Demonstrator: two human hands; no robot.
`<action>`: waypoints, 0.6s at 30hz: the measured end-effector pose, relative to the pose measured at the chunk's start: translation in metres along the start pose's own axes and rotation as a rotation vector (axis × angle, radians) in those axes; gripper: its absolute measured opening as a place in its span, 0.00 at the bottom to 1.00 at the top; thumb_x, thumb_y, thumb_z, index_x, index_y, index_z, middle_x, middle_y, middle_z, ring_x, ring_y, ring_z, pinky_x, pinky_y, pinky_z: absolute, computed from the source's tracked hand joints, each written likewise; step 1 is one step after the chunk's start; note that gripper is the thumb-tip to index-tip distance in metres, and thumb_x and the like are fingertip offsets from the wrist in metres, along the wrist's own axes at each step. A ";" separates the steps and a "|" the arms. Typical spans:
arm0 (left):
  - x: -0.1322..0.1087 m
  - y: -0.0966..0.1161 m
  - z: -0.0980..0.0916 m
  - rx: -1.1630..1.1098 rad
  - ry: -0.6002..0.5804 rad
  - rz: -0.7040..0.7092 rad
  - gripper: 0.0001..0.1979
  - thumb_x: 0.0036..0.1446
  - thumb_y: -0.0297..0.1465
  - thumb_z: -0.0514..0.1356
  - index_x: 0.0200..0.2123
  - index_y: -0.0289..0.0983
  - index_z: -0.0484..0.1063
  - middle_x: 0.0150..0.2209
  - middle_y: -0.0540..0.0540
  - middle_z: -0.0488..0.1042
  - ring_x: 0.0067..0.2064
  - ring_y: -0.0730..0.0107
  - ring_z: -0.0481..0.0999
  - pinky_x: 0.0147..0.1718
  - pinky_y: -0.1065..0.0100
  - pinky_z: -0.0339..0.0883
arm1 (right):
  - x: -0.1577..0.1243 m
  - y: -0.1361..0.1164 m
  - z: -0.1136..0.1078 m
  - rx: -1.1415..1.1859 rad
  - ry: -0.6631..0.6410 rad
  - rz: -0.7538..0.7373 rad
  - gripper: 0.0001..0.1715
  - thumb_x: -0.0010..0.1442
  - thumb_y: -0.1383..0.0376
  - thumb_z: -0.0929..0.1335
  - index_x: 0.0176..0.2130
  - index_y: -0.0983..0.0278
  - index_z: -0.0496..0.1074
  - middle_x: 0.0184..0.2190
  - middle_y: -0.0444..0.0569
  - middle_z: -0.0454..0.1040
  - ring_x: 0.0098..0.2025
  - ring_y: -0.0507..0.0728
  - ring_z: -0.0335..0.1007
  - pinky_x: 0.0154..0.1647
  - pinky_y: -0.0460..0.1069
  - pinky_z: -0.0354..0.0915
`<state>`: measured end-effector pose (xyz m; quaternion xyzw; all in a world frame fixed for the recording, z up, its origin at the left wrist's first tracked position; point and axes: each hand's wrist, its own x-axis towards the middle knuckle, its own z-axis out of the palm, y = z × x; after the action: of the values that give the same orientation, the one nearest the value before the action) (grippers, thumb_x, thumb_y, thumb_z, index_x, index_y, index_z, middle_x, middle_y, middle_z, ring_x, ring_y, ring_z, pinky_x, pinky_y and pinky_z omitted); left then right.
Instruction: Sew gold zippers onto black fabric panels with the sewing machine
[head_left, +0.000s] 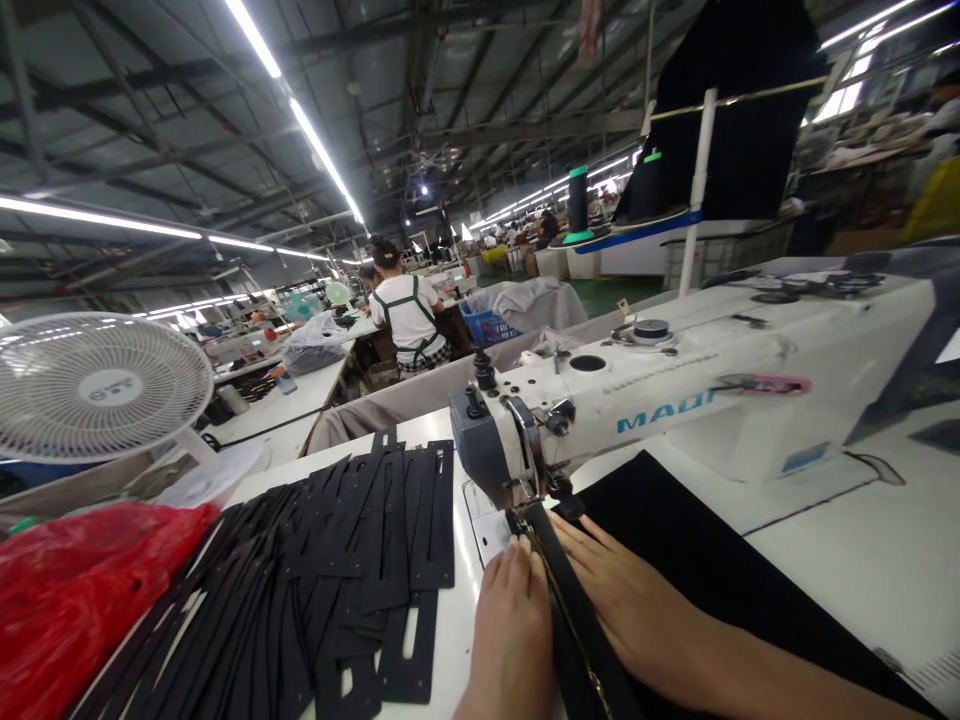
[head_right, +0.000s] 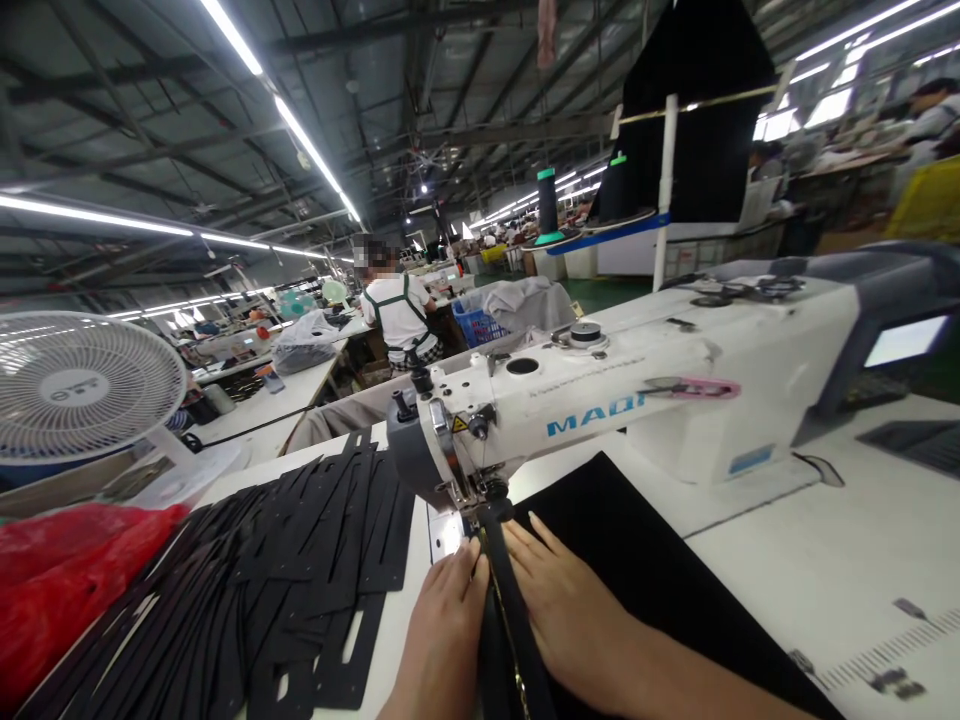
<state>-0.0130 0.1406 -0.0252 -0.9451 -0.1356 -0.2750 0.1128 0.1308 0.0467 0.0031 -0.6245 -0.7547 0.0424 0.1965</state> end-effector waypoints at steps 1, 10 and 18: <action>0.000 0.000 0.000 0.003 0.001 0.002 0.17 0.53 0.13 0.45 0.44 0.28 0.65 0.44 0.33 0.71 0.44 0.55 0.73 0.41 0.58 0.73 | 0.000 0.000 0.001 -0.003 0.007 0.000 0.28 0.65 0.63 0.58 0.63 0.62 0.50 0.62 0.54 0.53 0.63 0.62 0.48 0.61 0.63 0.49; 0.001 -0.002 -0.003 0.015 -0.013 0.032 0.17 0.53 0.14 0.45 0.44 0.27 0.65 0.44 0.33 0.71 0.44 0.55 0.74 0.41 0.57 0.73 | -0.001 -0.002 0.001 -0.038 0.009 0.009 0.28 0.66 0.62 0.56 0.63 0.61 0.50 0.63 0.53 0.52 0.63 0.62 0.47 0.61 0.63 0.50; 0.002 -0.001 -0.003 0.068 0.024 0.074 0.18 0.54 0.14 0.43 0.44 0.26 0.65 0.44 0.31 0.71 0.45 0.55 0.74 0.41 0.59 0.74 | -0.003 0.001 0.000 0.028 0.006 0.005 0.27 0.66 0.64 0.57 0.63 0.61 0.51 0.62 0.54 0.53 0.64 0.61 0.45 0.62 0.62 0.48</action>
<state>-0.0131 0.1413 -0.0219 -0.9418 -0.1084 -0.2771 0.1565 0.1320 0.0441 0.0019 -0.6239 -0.7518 0.0513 0.2073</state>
